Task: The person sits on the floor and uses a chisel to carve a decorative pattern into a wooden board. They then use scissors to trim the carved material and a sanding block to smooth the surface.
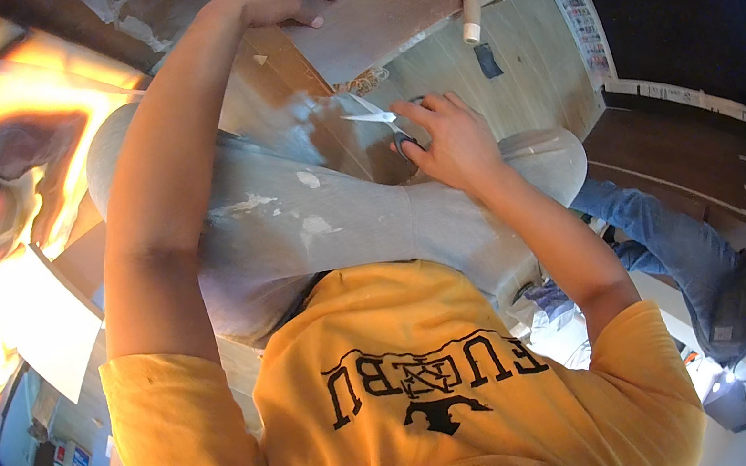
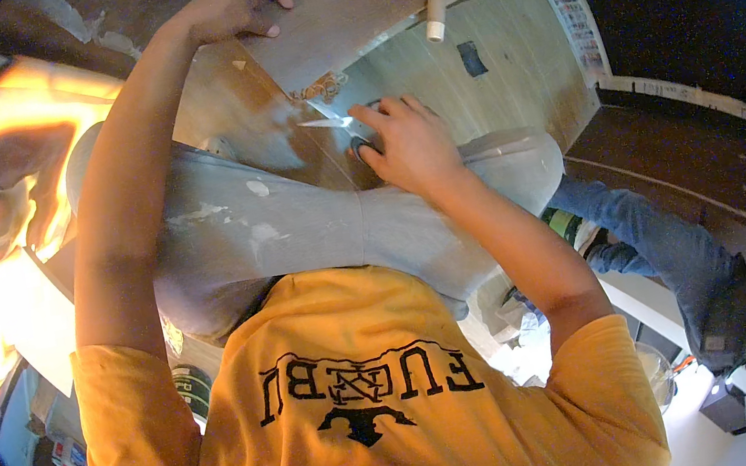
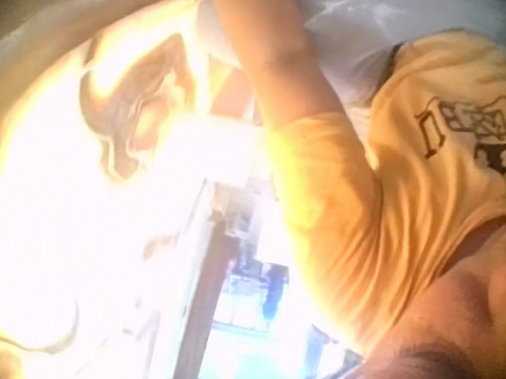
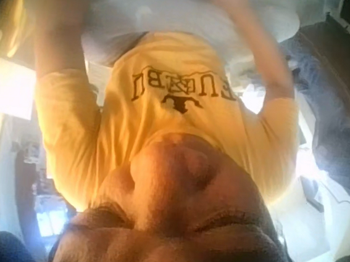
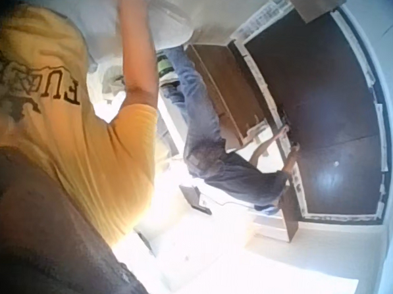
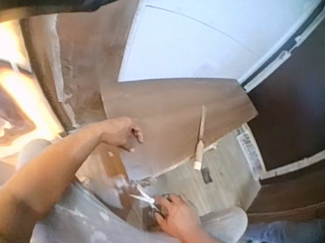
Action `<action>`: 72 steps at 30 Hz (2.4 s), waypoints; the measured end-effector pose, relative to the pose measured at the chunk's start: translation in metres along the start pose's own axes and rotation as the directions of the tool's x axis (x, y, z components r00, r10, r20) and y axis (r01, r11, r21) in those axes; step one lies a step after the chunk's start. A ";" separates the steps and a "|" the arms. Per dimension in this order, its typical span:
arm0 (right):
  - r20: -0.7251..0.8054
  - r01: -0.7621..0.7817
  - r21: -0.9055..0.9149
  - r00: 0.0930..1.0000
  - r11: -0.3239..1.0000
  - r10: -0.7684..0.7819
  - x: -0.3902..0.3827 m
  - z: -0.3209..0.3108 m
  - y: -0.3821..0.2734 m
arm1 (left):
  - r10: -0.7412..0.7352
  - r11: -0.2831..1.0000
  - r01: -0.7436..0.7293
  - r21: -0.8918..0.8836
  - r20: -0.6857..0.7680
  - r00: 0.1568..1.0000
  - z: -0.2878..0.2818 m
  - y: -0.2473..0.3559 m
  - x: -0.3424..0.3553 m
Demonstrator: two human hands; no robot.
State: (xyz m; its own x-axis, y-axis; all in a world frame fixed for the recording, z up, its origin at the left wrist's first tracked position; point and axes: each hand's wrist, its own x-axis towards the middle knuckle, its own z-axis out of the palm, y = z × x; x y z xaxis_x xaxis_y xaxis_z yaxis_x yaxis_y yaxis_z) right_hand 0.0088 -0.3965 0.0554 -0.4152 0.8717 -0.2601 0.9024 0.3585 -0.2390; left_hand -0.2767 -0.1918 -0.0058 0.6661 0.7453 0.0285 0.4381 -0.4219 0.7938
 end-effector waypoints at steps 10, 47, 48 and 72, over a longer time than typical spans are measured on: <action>-0.121 0.032 -0.041 0.992 0.999 -0.037 0.004 0.001 0.005 | -0.040 0.998 0.039 0.049 0.024 0.999 0.002 -0.003 0.003; 0.118 -0.338 0.600 0.934 0.725 0.338 -0.029 -0.101 0.094 | -0.154 0.986 0.158 0.045 -0.075 0.985 0.001 0.013 -0.002; 0.018 -0.356 0.615 0.898 0.704 0.439 -0.043 -0.109 0.109 | -0.177 0.976 0.188 0.109 -0.108 0.978 0.004 0.018 -0.001; -0.430 -0.127 0.798 0.565 0.590 0.704 -0.171 -0.098 0.173 | -0.910 0.255 0.455 -0.854 -0.052 0.412 0.038 0.049 -0.067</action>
State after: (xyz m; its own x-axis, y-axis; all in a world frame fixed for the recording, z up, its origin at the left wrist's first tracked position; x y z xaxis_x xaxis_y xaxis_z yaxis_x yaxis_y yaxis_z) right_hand 0.2477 -0.4508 0.1501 0.4498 0.8889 0.0875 0.4930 -0.1654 -0.8542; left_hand -0.2764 -0.2821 0.0082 -0.1559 0.7175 -0.6788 -0.1009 0.6721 0.7336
